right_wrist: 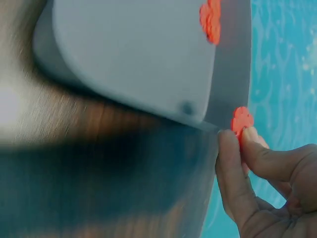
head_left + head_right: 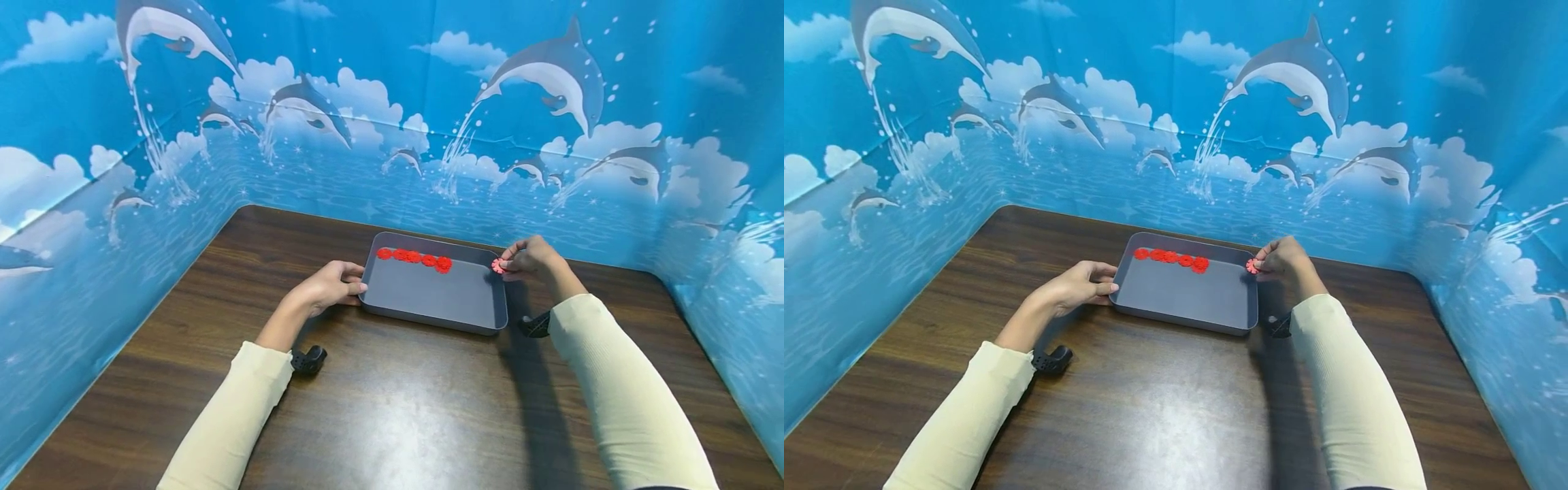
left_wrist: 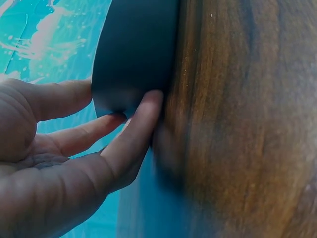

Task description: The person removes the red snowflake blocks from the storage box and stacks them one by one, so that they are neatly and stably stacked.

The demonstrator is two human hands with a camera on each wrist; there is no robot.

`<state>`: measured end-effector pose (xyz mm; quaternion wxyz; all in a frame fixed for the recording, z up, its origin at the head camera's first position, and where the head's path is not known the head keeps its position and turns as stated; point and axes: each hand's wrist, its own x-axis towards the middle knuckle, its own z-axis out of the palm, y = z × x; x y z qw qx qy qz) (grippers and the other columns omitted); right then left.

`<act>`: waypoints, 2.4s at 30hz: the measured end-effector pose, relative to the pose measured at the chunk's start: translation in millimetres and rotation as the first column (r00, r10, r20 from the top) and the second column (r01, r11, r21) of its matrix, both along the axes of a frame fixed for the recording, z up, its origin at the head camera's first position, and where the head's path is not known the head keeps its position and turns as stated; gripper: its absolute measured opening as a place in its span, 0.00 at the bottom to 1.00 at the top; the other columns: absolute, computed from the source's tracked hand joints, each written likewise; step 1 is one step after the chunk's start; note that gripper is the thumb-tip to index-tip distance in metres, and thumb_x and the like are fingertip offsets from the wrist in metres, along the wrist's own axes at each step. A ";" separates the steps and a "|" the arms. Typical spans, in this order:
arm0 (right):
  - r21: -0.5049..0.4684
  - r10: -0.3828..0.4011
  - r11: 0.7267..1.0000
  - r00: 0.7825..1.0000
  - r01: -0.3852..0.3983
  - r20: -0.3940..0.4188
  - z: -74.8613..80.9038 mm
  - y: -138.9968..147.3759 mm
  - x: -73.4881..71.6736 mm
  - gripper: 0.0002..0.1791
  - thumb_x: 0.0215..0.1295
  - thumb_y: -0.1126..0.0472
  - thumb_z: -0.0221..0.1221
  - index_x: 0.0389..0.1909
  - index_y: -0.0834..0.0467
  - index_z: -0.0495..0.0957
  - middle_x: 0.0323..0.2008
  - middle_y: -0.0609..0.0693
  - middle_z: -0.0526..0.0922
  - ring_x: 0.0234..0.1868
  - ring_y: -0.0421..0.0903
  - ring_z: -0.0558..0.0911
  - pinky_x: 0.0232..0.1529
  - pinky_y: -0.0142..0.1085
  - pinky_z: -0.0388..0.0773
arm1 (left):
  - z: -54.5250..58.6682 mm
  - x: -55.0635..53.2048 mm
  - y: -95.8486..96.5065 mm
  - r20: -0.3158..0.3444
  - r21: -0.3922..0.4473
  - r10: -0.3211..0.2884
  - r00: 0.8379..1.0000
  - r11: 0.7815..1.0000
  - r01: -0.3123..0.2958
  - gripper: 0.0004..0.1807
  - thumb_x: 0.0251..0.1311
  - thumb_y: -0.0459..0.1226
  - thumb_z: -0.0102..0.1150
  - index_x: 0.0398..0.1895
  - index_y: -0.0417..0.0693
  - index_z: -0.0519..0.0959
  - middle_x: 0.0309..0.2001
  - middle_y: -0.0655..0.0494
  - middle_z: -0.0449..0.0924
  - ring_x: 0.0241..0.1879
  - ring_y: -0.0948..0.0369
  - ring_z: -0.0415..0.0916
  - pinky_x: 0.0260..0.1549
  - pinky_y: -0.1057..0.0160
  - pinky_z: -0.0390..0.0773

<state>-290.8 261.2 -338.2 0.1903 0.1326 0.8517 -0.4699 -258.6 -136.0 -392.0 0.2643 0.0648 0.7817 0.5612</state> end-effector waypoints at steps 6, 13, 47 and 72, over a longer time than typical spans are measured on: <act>-0.050 -0.105 0.993 0.992 0.109 0.073 -11.2 25.1 7.0 0.06 0.79 0.75 0.56 0.52 0.70 0.76 0.34 0.52 0.81 0.28 0.41 0.89 0.48 0.39 0.94 | 1.7 -1.7 -0.5 0.019 0.010 0.000 1.000 1.000 0.000 0.31 0.82 0.28 0.51 0.82 0.30 0.58 0.71 0.28 0.70 0.68 0.39 0.77 0.67 0.50 0.86; -0.082 -0.153 0.983 0.982 0.163 0.113 -30.2 40.9 14.8 0.05 0.79 0.77 0.55 0.49 0.70 0.76 0.28 0.49 0.82 0.26 0.40 0.89 0.42 0.37 0.95 | 0.2 -2.7 0.0 0.017 0.004 0.001 1.000 1.000 -0.001 0.30 0.82 0.28 0.51 0.82 0.30 0.58 0.71 0.28 0.70 0.68 0.40 0.78 0.66 0.51 0.86; 0.150 0.044 0.988 0.998 -0.036 -0.053 -1.8 -1.4 0.1 0.20 0.81 0.62 0.59 0.62 0.72 0.80 0.39 0.54 0.88 0.34 0.42 0.89 0.57 0.49 0.92 | -5.3 -1.2 -1.0 -0.016 0.014 -0.003 1.000 1.000 0.003 0.29 0.82 0.28 0.50 0.81 0.27 0.59 0.69 0.28 0.73 0.67 0.40 0.78 0.64 0.51 0.87; -0.038 0.148 0.988 0.988 -0.147 0.043 -21.7 -76.9 -17.2 0.24 0.82 0.67 0.57 0.74 0.69 0.73 0.58 0.67 0.82 0.42 0.47 0.89 0.52 0.41 0.94 | 1.1 0.7 4.0 0.015 -0.002 0.024 1.000 1.000 -0.024 0.31 0.81 0.29 0.53 0.82 0.32 0.60 0.69 0.31 0.74 0.67 0.43 0.79 0.62 0.53 0.89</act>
